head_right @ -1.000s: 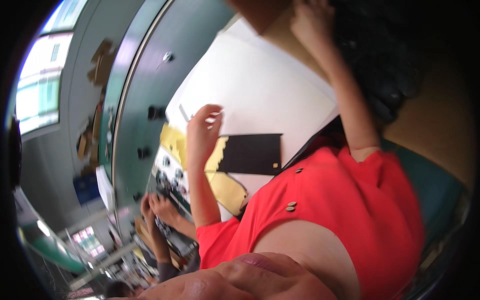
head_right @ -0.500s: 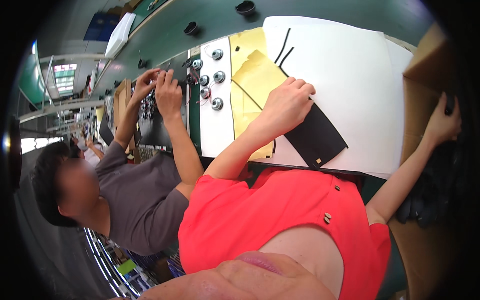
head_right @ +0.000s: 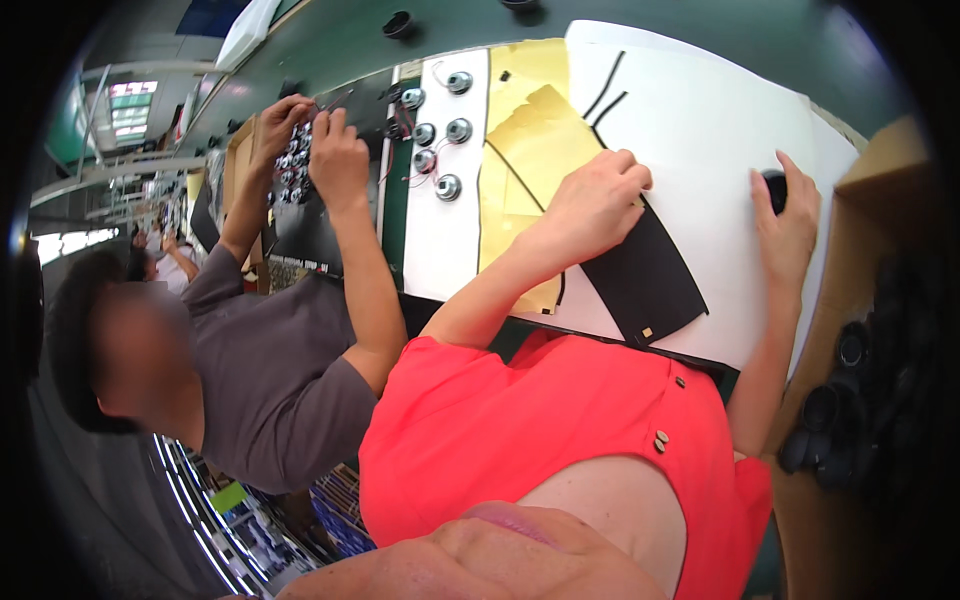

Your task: Assembling small components onto a black panel and organizing plastic caps at a production workbench.

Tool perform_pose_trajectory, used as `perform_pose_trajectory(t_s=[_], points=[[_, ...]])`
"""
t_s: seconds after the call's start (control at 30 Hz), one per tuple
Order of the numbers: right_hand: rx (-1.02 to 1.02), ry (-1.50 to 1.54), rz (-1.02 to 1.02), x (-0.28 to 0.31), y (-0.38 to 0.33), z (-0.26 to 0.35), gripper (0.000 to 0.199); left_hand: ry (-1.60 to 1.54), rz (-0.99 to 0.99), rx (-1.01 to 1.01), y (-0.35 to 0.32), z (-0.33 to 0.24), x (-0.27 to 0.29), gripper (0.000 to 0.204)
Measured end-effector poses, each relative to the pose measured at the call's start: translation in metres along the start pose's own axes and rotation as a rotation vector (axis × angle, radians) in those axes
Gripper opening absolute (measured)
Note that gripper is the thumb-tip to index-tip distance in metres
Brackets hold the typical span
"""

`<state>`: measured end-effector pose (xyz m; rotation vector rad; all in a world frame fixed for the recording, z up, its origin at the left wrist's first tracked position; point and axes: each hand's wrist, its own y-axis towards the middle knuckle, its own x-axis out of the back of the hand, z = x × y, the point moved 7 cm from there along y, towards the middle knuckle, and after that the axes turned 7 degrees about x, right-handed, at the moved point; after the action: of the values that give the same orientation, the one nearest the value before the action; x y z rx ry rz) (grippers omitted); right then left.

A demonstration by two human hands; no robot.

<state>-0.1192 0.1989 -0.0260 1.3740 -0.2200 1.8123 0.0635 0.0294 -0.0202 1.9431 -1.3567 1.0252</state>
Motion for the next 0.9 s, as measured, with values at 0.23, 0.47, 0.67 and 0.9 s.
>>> perform_pose_trajectory(t_s=[0.23, 0.47, 0.67, 0.9], points=[[0.008, 0.031, -0.005, -0.015, 0.004, 0.009, 0.065, -0.175, -0.018, 0.067, 0.004, 0.020, 0.008, 0.019], [0.054, 0.016, -0.089, 0.005, 0.008, 0.018, 0.046, -0.327, -0.037, 0.136, 0.003, 0.035, 0.026, 0.019], [-0.048, 0.097, -0.050, -0.003, 0.024, 0.016, 0.051, -0.286, -0.017, 0.251, -0.002, 0.052, 0.028, 0.014], [-0.144, 0.163, -0.148, -0.009, 0.109, -0.007, 0.054, -0.097, -0.013, 0.118, -0.005, 0.009, 0.016, 0.018]])
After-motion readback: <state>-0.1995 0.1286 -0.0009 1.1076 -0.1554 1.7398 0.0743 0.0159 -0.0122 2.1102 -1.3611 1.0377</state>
